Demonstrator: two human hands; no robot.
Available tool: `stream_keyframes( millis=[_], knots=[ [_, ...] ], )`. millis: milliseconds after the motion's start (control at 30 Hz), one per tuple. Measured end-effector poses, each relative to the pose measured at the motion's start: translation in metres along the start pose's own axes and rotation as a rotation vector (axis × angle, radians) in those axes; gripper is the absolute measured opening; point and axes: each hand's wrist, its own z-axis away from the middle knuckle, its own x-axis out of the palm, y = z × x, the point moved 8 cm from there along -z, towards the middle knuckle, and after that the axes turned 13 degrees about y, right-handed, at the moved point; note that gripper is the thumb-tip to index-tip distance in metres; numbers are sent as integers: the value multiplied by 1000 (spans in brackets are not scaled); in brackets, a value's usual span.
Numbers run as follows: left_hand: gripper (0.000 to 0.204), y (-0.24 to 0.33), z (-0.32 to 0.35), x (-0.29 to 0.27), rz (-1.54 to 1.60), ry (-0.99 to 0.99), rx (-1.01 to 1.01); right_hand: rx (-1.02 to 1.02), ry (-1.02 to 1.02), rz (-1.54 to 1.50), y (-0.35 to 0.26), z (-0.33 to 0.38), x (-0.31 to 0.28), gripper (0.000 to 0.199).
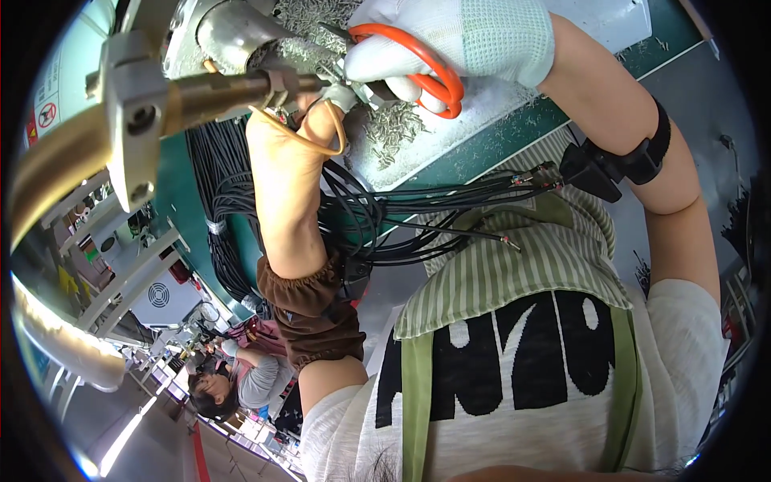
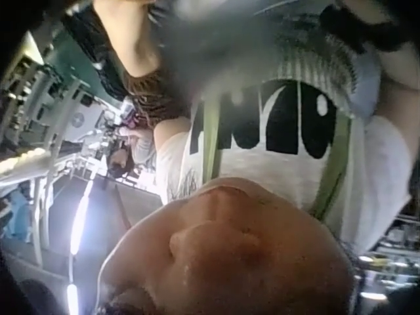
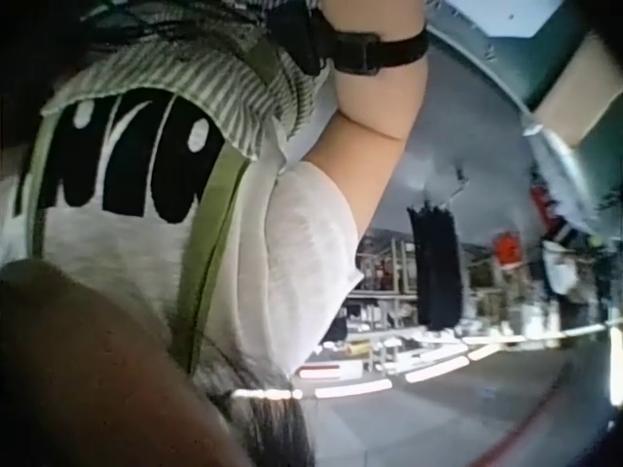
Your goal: The person picks up a bundle of cables and uses shears to trim the wire ends one by one. After trimming each wire over a machine, they place the bundle back onto the work surface.
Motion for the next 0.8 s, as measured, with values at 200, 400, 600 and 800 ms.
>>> stream_keyframes(
  millis=[200,400,600,800],
  knots=[
    [25,-20,14,-6,306,127,-165,-192,59,83,-2,-3,4,25],
    [18,-16,61,-24,542,150,-165,-450,214,228,4,29,-10,27],
    [31,36,82,27,-375,267,431,-171,173,288,27,80,44,23],
    [45,43,89,40,-722,329,705,161,93,-176,35,94,42,23]
  ],
)
